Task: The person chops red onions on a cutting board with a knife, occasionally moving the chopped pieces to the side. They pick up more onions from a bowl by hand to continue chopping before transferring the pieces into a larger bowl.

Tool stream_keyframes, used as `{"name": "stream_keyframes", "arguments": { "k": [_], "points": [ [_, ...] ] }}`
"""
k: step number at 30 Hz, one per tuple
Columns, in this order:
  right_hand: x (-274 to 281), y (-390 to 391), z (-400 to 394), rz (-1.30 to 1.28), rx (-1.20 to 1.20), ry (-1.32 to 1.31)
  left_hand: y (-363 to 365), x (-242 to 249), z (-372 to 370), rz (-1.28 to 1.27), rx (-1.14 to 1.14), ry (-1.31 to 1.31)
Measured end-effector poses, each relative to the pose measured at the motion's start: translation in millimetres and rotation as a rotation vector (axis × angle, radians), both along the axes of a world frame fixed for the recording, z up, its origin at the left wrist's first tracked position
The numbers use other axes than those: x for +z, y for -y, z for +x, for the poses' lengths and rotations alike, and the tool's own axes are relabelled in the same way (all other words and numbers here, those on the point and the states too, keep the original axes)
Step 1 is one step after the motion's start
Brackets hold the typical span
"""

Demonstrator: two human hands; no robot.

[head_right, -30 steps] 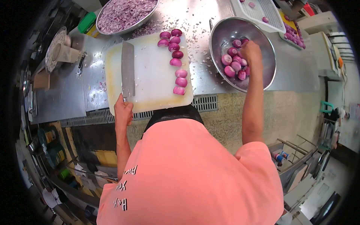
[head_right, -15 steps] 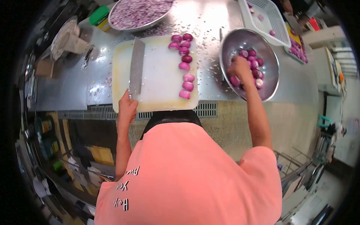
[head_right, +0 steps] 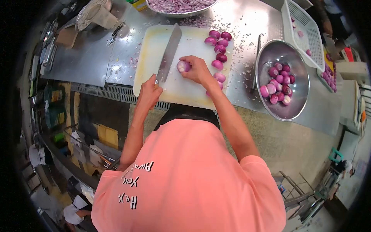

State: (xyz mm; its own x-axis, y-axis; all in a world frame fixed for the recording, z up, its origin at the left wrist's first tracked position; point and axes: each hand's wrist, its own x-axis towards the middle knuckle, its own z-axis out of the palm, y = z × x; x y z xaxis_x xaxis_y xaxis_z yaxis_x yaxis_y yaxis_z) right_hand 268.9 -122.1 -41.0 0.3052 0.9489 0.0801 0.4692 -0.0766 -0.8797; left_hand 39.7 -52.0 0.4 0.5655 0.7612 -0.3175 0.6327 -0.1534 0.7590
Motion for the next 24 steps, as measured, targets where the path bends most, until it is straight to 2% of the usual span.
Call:
{"name": "stream_keyframes", "arguments": {
  "k": [2,4,5,9,11,12,16,18,21,22,24],
  "points": [
    [-7,-4,-1,-0.030,0.054,0.058,3,4,-5,0.044,-0.012,-0.026],
    [-1,2,5,0.086,0.011,0.288,11,22,-8,0.076,-0.030,-0.058],
    [2,3,1,0.046,-0.074,0.243,16,38,-9,0.083,-0.068,-0.112],
    [3,5,-13,0.019,-0.129,0.155,34,71,-20,0.090,-0.181,-0.183],
    [1,2,-20,0.083,-0.153,0.384,42,78,-27,0.112,-0.220,-0.199],
    [0,2,-21,0.080,-0.158,0.380,44,79,-29,0.137,-0.256,-0.211],
    [-8,0,-19,0.130,-0.180,0.354,44,65,-17,0.167,-0.299,-0.256],
    [-7,2,-20,0.142,-0.181,0.354,35,30,-1,0.263,-0.259,-0.112],
    [0,10,-8,0.073,-0.080,0.256,20,-16,32,0.319,-0.237,-0.079],
    [15,21,2,0.060,-0.109,0.280,18,-12,39,0.313,-0.265,-0.050],
    [49,45,14,0.145,-0.321,0.094,10,-1,38,0.202,-0.267,-0.098]
  ]
}}
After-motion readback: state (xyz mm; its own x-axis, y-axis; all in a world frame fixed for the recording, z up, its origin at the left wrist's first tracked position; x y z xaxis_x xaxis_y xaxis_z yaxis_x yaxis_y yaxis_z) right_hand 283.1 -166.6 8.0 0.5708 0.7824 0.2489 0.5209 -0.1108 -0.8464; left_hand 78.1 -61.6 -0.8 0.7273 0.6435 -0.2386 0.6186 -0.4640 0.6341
